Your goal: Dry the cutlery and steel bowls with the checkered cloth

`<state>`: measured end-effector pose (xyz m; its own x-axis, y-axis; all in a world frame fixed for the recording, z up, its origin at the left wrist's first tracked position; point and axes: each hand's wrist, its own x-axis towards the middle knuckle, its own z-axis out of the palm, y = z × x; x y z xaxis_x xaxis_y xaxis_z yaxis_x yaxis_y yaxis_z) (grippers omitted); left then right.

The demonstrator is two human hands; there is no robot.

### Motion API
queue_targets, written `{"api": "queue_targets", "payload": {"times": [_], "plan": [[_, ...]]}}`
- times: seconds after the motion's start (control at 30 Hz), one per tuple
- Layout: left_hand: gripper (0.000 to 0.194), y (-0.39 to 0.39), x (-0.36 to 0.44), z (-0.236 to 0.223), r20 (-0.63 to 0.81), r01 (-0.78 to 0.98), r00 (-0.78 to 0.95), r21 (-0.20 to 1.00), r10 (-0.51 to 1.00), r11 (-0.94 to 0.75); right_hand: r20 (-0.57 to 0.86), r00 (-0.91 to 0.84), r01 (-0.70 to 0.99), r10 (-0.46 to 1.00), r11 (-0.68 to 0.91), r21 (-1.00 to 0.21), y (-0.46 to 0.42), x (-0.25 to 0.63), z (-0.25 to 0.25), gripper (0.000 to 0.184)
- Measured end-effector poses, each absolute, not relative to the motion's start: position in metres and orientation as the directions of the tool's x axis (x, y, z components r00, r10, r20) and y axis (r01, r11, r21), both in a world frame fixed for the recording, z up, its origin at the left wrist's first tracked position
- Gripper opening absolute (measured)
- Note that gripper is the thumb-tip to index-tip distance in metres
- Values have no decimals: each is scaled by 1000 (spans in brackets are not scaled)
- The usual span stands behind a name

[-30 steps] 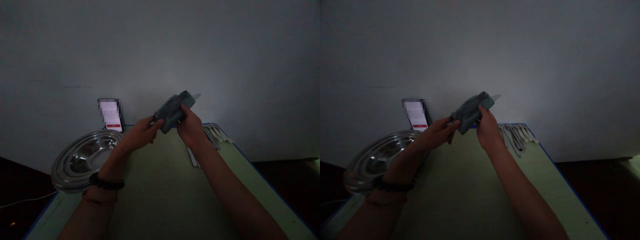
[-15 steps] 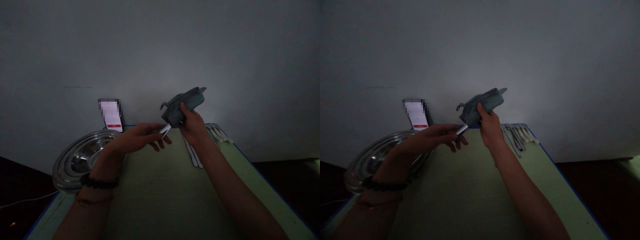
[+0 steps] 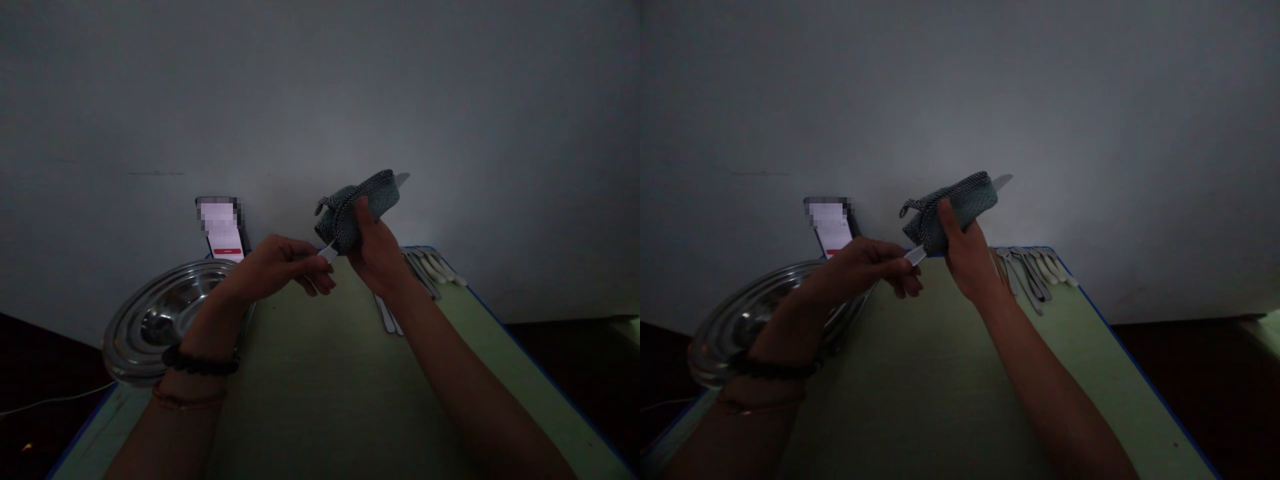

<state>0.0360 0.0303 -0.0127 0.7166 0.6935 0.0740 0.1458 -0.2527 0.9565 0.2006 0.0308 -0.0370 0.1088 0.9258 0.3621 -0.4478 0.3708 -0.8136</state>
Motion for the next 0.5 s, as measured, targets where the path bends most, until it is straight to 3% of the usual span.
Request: {"api": "queue_targets", "payload": {"times": [0.23, 0.5], "plan": [[17, 28, 37, -10, 141, 126, 659, 948, 739, -293, 405, -67, -332, 912, 363, -871, 20, 199, -35, 37], [16, 29, 39, -13, 178, 128, 651, 932, 738, -338, 433, 34, -162, 901, 433, -887, 20, 199, -32, 43]]}}
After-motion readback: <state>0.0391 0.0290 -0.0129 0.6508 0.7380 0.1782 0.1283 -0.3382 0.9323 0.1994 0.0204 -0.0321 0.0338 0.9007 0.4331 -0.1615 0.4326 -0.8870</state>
